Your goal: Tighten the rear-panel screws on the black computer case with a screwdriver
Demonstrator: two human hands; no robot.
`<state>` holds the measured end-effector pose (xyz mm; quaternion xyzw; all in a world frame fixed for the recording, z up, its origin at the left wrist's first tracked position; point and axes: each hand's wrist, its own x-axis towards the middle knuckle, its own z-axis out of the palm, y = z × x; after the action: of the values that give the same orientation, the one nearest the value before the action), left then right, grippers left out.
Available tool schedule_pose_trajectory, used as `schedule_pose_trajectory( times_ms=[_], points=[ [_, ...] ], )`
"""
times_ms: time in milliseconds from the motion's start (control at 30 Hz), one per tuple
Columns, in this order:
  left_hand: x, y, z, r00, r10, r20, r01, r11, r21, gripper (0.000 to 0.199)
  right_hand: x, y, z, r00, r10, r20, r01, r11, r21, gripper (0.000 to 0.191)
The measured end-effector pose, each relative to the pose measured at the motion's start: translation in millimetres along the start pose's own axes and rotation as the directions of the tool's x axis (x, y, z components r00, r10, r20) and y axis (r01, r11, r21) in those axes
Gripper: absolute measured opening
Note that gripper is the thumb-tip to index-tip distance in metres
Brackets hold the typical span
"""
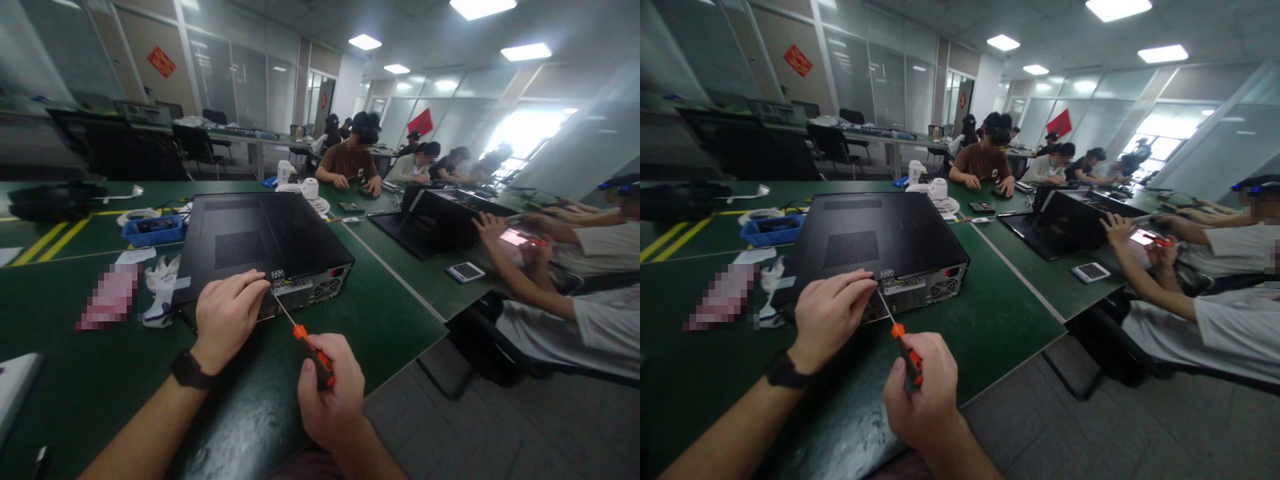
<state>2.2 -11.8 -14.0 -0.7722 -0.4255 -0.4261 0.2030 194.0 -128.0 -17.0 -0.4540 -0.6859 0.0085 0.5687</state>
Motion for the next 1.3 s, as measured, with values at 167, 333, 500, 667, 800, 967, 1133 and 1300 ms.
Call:
schedule_pose_trajectory(
  times_ms=[167, 333, 500, 667, 800, 967, 1133, 1300],
  points=[
    [1.3, 1.5, -0.4, 1.0, -0.005, -0.023, 0.005, 1.0, -0.009, 0.007, 0.6, -0.7, -0.5, 1.0, -0.005, 0.004, 0.005, 1.0, -0.003, 0.026],
    [2.0, 1.9, -1.5, 1.0, -0.01, -0.02, 0.01, 1.0, -0.012, 0.007, 4.2, -3.0, -1.4, 1.0, -0.018, -0.008, 0.018, 1.0, -0.006, 0.025],
    [2.7, 2.5, -1.7, 0.999, -0.047, -0.012, 0.046, 0.998, -0.045, 0.007, 3.8, -0.6, -1.4, 1.0, -0.023, 0.009, 0.023, 1.0, -0.016, 0.026],
    [3.8, 4.3, -2.2, 0.996, -0.084, 0.033, 0.086, 0.994, -0.067, 0.008, 2.0, 1.7, -1.1, 0.999, -0.029, 0.025, 0.029, 1.0, -0.005, 0.029],
    [3.8, 4.3, -2.4, 0.995, -0.094, 0.042, 0.097, 0.992, -0.077, 0.009, 0.4, 2.5, -0.6, 0.999, -0.019, 0.03, 0.019, 1.0, -0.011, 0.029],
    [3.9, 4.0, -1.9, 0.993, -0.103, 0.048, 0.107, 0.991, -0.077, 0.01, -1.5, 3.7, 1.1, 1.0, -0.001, 0.03, 0.001, 1.0, 0.002, 0.028],
    [4.8, 5.0, -2.8, 0.994, -0.101, 0.051, 0.105, 0.992, -0.072, 0.009, -3.1, 3.7, 2.3, 1.0, -0.02, 0.023, 0.02, 1.0, 0.023, 0.03],
    [3.9, 4.8, -3.2, 0.992, -0.115, 0.055, 0.119, 0.989, -0.086, 0.009, -4.7, 5.4, 1.9, 0.999, 0.041, 0.013, -0.041, 0.999, -0.009, 0.025]
  ],
)
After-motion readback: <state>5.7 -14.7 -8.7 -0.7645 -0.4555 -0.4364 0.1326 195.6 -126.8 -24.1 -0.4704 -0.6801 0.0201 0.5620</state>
